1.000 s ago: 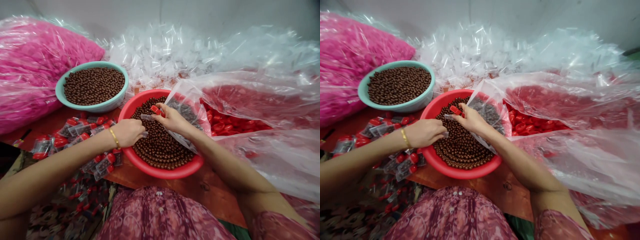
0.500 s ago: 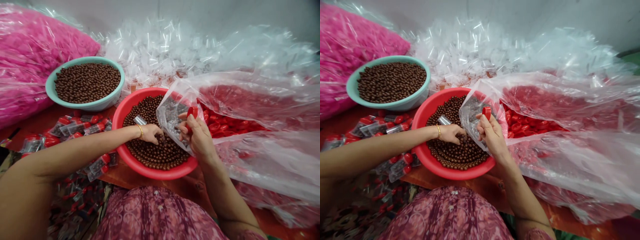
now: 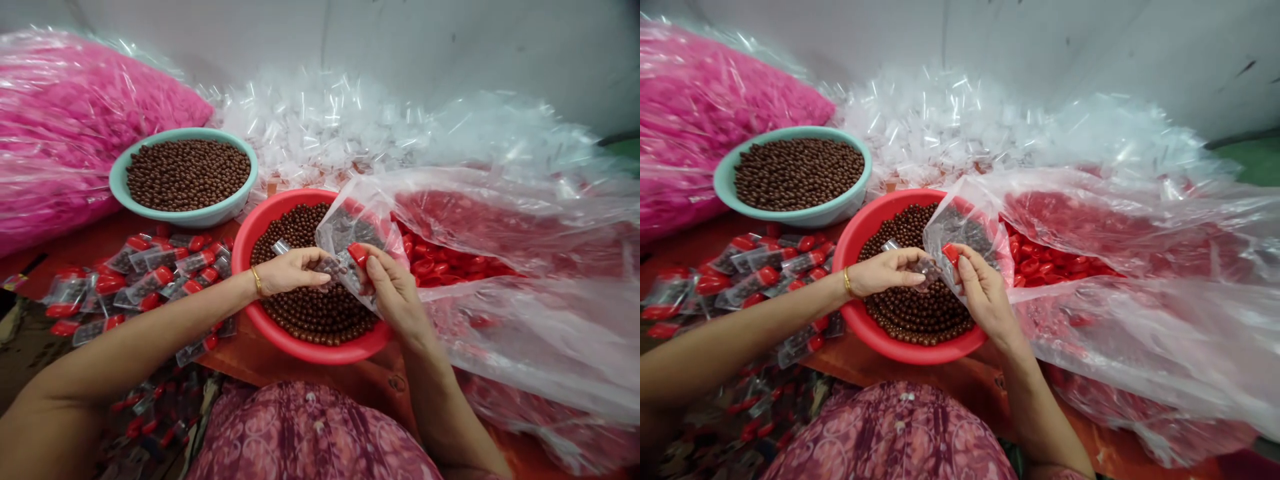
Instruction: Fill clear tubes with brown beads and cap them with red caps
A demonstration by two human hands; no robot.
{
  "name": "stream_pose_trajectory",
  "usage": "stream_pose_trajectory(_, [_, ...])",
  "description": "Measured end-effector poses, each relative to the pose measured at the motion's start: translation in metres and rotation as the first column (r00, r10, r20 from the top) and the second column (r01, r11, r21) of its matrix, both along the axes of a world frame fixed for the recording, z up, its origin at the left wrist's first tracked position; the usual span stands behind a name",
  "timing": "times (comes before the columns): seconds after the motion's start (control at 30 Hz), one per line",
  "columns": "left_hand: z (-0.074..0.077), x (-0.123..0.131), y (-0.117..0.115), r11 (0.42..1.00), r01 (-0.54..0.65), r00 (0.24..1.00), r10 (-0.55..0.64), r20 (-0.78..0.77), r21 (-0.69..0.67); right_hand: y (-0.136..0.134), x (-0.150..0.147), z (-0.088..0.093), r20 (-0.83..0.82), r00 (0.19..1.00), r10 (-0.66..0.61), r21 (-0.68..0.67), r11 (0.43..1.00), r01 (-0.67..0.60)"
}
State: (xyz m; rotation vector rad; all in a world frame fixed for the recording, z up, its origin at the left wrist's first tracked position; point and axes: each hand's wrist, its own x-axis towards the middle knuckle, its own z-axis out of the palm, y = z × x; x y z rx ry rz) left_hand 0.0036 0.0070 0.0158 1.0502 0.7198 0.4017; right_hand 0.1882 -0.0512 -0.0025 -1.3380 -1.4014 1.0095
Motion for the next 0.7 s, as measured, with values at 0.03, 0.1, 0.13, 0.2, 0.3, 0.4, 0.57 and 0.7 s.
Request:
stream_pose_trajectory(0.03, [-0.001,-0.001,-0.001,1.000,-0.010,1.000,0.009,0.024,0.019,0.000,-0.002,0.000,0.014,1.000,0.020,0.006,1.000,-0.020])
stream_pose_trajectory(0.1, [-0.005,-0.004,-0.002,0.999,-0.007,0.997,0.003,0.082,0.045,0.001,-0.005,-0.001,0.013,0.999,0.044,0.012,0.999,-0.044])
stream_pose_trajectory(0.13, [-0.007,-0.005,-0.001,0.999,-0.004,0.994,-0.001,0.113,0.043,0.002,-0.007,-0.001,-0.011,0.999,0.048,0.001,0.999,-0.048])
stream_pose_trajectory(0.2, [-0.009,-0.008,-0.001,1.000,-0.012,0.984,0.006,0.177,0.029,0.003,-0.010,-0.001,-0.120,0.992,0.033,-0.045,0.998,-0.039])
stream_pose_trajectory(0.3, [-0.010,-0.010,0.000,0.998,-0.051,0.969,0.044,0.244,0.025,0.006,-0.014,-0.001,-0.296,0.955,-0.014,-0.130,0.991,-0.026])
stream_pose_trajectory(0.4, [-0.010,-0.010,0.001,0.997,-0.067,0.975,0.060,0.212,0.029,0.009,-0.017,-0.001,-0.321,0.947,-0.024,-0.123,0.992,-0.016])
stream_pose_trajectory(0.57, [-0.009,-0.008,0.004,0.992,-0.105,0.983,0.113,0.147,-0.063,0.012,-0.019,-0.005,-0.194,0.981,-0.024,-0.007,1.000,0.024])
stream_pose_trajectory(0.7, [-0.007,-0.008,0.005,0.994,-0.078,0.986,0.088,0.141,-0.077,0.014,-0.018,-0.010,-0.195,0.979,-0.056,-0.022,0.998,0.053])
